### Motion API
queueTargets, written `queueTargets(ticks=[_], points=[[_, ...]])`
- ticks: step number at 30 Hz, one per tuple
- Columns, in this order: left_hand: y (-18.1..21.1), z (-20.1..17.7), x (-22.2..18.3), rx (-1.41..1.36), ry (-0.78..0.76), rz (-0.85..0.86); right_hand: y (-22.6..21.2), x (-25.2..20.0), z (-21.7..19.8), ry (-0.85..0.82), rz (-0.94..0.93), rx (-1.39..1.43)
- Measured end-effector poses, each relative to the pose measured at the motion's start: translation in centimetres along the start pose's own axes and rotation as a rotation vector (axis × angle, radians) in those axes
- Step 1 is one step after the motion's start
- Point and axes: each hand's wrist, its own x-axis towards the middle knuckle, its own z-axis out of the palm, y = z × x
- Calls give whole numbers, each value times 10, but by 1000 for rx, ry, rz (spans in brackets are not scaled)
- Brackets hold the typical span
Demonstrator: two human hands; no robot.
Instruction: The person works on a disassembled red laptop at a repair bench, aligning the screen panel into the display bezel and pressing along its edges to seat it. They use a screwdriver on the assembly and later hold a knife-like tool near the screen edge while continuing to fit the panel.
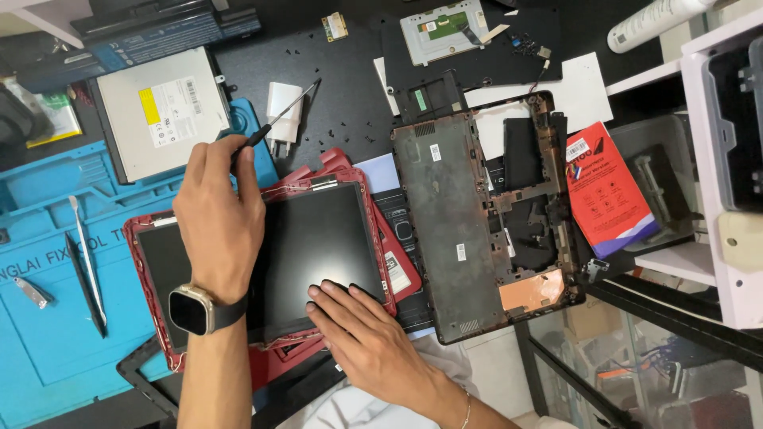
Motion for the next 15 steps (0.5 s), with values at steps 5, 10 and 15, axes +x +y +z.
queueTargets(ticks=[5, 10, 15], points=[[2, 6, -3, 6, 20, 24, -1, 0, 1, 3, 9, 18], [-2, 14, -6, -1, 20, 52, -1, -1, 0, -19, 8, 19], [1, 13, -9, -26, 46, 57, 0, -3, 3, 4, 22, 60]])
